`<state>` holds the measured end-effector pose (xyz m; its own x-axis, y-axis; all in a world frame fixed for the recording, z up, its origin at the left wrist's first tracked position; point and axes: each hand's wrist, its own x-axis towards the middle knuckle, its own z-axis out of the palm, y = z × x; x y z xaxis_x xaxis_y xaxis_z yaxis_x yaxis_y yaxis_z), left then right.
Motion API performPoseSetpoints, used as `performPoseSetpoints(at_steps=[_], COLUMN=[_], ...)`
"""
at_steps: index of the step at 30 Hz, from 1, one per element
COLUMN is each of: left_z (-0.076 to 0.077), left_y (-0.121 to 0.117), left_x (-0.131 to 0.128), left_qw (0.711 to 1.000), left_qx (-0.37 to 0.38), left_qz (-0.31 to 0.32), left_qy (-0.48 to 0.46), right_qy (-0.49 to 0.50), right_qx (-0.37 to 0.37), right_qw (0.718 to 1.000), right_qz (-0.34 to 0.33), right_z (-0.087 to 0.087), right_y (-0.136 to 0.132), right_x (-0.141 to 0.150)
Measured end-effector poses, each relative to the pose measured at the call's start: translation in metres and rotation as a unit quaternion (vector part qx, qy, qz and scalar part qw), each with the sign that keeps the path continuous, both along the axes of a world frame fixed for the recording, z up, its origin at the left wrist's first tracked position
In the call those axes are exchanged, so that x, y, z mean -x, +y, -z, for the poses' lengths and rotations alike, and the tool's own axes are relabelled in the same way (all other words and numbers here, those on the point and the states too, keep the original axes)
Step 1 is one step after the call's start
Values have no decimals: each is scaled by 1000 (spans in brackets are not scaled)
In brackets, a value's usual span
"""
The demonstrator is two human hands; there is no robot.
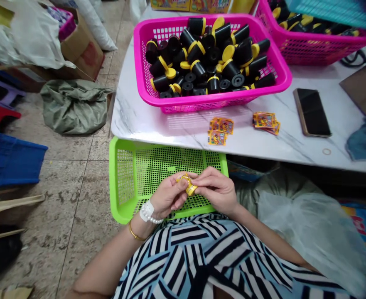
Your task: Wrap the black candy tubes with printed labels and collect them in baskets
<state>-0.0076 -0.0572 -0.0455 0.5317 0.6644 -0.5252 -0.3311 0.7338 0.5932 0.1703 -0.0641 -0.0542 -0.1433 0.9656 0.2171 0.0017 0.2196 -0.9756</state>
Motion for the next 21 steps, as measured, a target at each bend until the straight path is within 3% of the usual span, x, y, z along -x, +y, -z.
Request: performPoseSetpoints(at_steps=[10,16,21], left_z=[5,7,7], left_y=[-4,0,-6], left_x=[1,1,-3], left_qw=[1000,993,981], left_qx=[7,1,-93], left_qz=[-5,-81,-107], left_qy=[18,91,130], right_qy=[-90,-71,-85], right_qx=[-81,12,35], right_qw=[991,997,994], right_qz=[-52,25,62], right_z=[1,13,13], right_y=[2,-6,-9], right_x=[-1,5,8])
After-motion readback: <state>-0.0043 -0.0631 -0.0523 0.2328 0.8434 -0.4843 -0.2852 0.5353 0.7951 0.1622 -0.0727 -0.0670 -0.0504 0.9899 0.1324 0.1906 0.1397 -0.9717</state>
